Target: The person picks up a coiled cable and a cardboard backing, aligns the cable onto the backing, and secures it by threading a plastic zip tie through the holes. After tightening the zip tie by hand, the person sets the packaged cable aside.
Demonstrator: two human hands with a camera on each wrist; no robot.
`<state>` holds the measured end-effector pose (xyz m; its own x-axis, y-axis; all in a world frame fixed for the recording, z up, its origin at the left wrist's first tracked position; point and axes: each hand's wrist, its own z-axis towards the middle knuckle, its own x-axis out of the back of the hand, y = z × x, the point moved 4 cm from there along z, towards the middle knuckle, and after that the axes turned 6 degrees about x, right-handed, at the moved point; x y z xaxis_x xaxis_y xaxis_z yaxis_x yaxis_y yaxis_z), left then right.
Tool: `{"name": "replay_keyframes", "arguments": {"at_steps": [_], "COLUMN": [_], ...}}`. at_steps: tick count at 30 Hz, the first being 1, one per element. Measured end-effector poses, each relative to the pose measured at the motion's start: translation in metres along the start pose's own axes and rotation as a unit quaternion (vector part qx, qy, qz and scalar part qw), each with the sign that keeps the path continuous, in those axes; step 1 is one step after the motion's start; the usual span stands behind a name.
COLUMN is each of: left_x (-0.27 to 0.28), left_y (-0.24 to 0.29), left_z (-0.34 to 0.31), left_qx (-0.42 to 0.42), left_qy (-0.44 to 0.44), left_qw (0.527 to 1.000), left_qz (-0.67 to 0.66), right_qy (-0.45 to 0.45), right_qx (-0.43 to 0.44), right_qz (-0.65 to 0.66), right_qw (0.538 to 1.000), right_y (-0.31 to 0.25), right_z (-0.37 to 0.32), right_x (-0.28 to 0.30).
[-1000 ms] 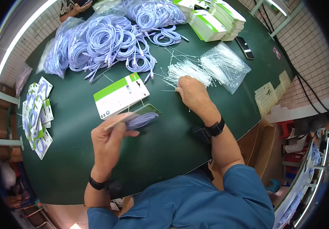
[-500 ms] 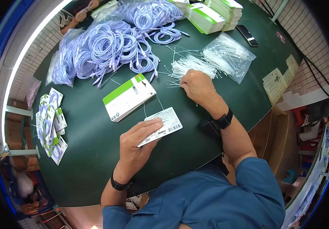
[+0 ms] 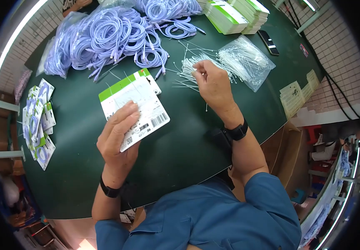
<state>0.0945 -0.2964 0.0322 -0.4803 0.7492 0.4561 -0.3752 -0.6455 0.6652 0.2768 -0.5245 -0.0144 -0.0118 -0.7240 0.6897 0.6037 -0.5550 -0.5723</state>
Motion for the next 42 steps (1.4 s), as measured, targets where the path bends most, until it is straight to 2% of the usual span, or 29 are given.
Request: {"name": "replay_keyframes", "arguments": {"at_steps": [2, 3, 4, 5, 6, 7, 10, 17, 19, 23, 26, 27, 30, 35, 38, 39, 42], "left_x": [-0.003, -0.006, -0.009, -0.011, -0.013, -0.015, -0.016, -0.018, -0.017, -0.015, -0.013, -0.013, -0.013, -0.011, -0.012, -0.011, -0.011], "left_y": [-0.008, -0.011, -0.017, -0.021, -0.024, -0.027, -0.029, -0.033, -0.032, -0.033, -0.032, -0.032, -0.033, -0.032, -0.033, -0.033, -0.031], "left_z": [-0.001, -0.003, -0.003, -0.005, -0.007, -0.009, -0.009, -0.01, -0.009, -0.008, -0.008, -0.009, -0.009, -0.01, -0.009, -0.01, -0.009], "left_qx": [-0.037, -0.056, -0.043, -0.051, -0.06, -0.07, -0.068, -0.083, -0.079, -0.075, -0.078, -0.074, -0.075, -0.075, -0.076, -0.075, -0.077], "left_qy": [0.011, 0.016, 0.022, 0.019, 0.013, 0.005, -0.001, -0.008, -0.002, 0.008, 0.013, 0.011, 0.011, 0.009, 0.01, 0.009, 0.007], "left_qw": [0.998, 0.996, 0.997, 0.996, 0.995, 0.994, 0.994, 0.991, 0.991, 0.991, 0.991, 0.992, 0.993, 0.994, 0.993, 0.993, 0.993], "left_qz": [0.046, 0.071, 0.068, 0.072, 0.077, 0.083, 0.084, 0.103, 0.106, 0.107, 0.104, 0.1, 0.095, 0.085, 0.089, 0.09, 0.092], "right_qy": [0.044, 0.028, -0.001, -0.028, -0.051, -0.057, -0.101, -0.124, -0.13, -0.111, -0.119, -0.12, -0.054, -0.092, -0.08, -0.08, -0.05], "right_qx": [-0.079, -0.08, -0.113, -0.15, -0.188, -0.196, -0.216, -0.23, -0.223, -0.182, -0.117, -0.113, -0.075, -0.128, 0.004, 0.004, 0.081], "right_qz": [0.199, 0.192, 0.317, 0.438, 0.551, 0.551, 0.599, 0.597, 0.596, 0.571, 0.519, 0.518, 0.448, 0.409, 0.276, 0.278, 0.19], "right_qw": [0.976, 0.978, 0.941, 0.886, 0.812, 0.809, 0.765, 0.759, 0.76, 0.793, 0.838, 0.839, 0.889, 0.899, 0.958, 0.957, 0.977], "right_y": [-0.009, -0.012, -0.014, -0.017, -0.02, -0.022, -0.029, -0.032, -0.036, -0.047, -0.045, -0.047, -0.054, -0.056, -0.056, -0.055, -0.057], "right_z": [0.0, 0.0, -0.001, -0.004, -0.008, -0.01, -0.018, -0.025, -0.023, -0.021, -0.025, -0.025, -0.024, -0.029, -0.029, -0.03, -0.03], "right_x": [0.007, 0.009, 0.006, 0.002, -0.004, -0.007, -0.021, -0.029, -0.029, -0.027, -0.022, -0.022, -0.02, -0.022, -0.026, -0.027, -0.027]}}
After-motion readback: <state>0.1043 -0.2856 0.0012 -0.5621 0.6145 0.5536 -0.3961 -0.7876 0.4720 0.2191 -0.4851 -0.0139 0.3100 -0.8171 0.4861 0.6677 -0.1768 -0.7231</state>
